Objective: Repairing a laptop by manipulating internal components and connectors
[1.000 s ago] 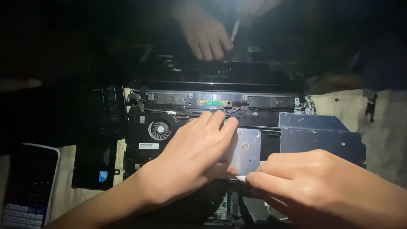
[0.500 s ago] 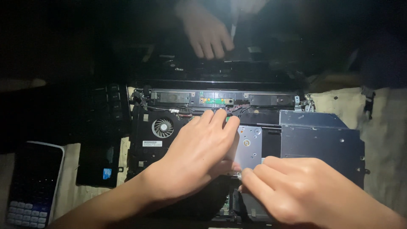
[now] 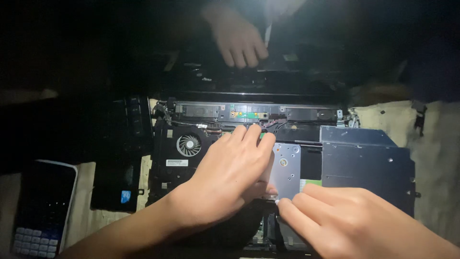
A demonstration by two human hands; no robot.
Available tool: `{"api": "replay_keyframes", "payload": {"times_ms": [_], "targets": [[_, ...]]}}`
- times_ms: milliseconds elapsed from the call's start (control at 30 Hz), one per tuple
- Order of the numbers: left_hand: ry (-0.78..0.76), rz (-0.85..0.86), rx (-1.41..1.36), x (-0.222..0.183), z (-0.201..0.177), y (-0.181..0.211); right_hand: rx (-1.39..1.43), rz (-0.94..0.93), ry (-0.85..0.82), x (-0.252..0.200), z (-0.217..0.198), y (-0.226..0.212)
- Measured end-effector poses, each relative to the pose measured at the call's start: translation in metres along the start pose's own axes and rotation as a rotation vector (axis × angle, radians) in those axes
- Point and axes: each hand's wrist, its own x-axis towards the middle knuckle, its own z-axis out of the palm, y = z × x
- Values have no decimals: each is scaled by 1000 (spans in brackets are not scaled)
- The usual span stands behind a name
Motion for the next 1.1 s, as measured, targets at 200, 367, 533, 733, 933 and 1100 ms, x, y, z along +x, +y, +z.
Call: {"api": "replay_keyframes", "payload": {"times_ms": [200,367,533,733,933,1100], "targets": [[-6,1,13,0,1,-1,-20,14,25,4,-5,0],[5,11,2,0,-1,-1,-36,29,42,2,-3,-4],[28,18,0,-1,-1,-2,-12,52,8,-3,1,-3],[31,5,-18,-2,0,0,73,7,-64,-1,-6,1],[20,-14,-4,-1,2,0,18,-56,-16,-1,-8,1],[42,-11,7,-1,2,0,-8,-24,19,5,-11,-3]]}}
